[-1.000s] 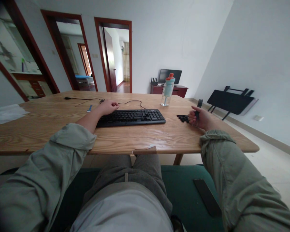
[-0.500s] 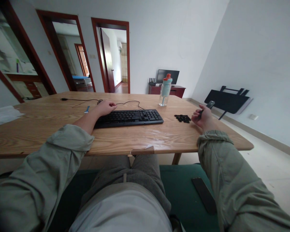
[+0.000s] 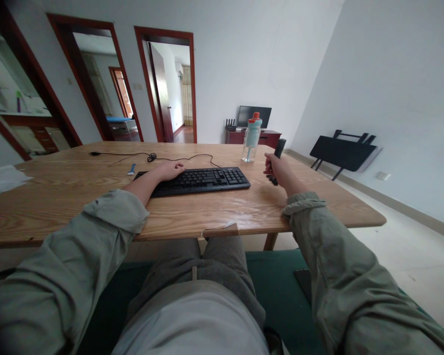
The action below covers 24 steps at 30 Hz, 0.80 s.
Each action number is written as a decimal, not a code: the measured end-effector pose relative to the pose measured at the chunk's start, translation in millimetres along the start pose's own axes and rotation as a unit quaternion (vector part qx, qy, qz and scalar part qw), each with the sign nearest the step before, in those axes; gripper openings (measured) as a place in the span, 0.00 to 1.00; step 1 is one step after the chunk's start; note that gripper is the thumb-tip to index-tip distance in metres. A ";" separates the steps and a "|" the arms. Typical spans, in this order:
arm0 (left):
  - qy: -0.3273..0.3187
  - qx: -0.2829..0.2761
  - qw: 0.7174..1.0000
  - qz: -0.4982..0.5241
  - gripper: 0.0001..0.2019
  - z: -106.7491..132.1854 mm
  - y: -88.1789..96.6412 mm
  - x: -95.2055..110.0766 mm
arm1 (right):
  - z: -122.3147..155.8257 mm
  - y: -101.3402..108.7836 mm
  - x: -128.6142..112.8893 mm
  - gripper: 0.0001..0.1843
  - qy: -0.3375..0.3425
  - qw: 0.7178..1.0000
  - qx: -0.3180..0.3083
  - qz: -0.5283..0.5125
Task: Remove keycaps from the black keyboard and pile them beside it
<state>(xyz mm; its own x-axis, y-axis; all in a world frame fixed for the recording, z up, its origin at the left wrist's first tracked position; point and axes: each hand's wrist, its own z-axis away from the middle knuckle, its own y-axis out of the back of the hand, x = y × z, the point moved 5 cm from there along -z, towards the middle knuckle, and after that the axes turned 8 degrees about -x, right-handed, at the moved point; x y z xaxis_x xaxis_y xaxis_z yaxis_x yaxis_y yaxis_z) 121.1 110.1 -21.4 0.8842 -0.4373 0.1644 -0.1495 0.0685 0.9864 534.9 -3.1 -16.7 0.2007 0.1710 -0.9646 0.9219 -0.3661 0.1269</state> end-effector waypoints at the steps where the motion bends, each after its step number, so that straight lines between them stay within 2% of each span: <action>1: -0.005 0.005 1.000 0.002 0.22 1.7 -0.4 1.7 | -0.3 -20.1 -10.5 0.17 0.022 0.999 -0.006 0.023; 4: -0.008 0.015 1.000 -0.005 0.22 8.8 -0.6 6.2 | 4.0 -85.3 -39.9 0.22 0.107 0.984 -0.071 0.125; 6: -0.004 0.007 1.000 -0.015 0.22 13.3 -1.0 8.8 | 10.9 -119.3 -48.2 0.26 0.123 0.968 -0.109 0.189; 9: -0.010 -0.006 0.999 -0.033 0.24 17.2 -1.5 12.1 | 23.0 -143.8 -48.5 0.28 0.128 0.954 -0.158 0.222; 12: -0.027 -0.005 0.999 -0.042 0.25 17.4 -1.5 13.3 | 30.7 -140.1 -42.5 0.20 0.128 0.948 -0.203 0.208; 16: -0.043 -0.011 0.998 -0.042 0.26 16.7 -2.4 13.6 | 29.8 -117.8 -34.0 0.09 0.115 0.951 -0.215 0.190; 19: -0.055 -0.020 0.998 -0.036 0.25 18.2 -3.4 16.6 | 27.3 -110.2 -28.7 0.09 0.104 0.954 -0.214 0.180; 24: -0.063 -0.022 0.998 -0.021 0.24 17.1 -3.8 19.9 | 28.6 -117.4 -23.7 0.10 0.111 0.944 -0.238 0.199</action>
<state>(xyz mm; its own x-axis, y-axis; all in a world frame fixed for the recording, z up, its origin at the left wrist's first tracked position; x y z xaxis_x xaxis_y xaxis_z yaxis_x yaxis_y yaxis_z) 131.7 85.9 -22.0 0.8263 -0.5495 0.1241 -0.0914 0.0866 0.9920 412.5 9.7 -15.4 0.5781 0.3126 -0.7537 0.7931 0.0020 0.6091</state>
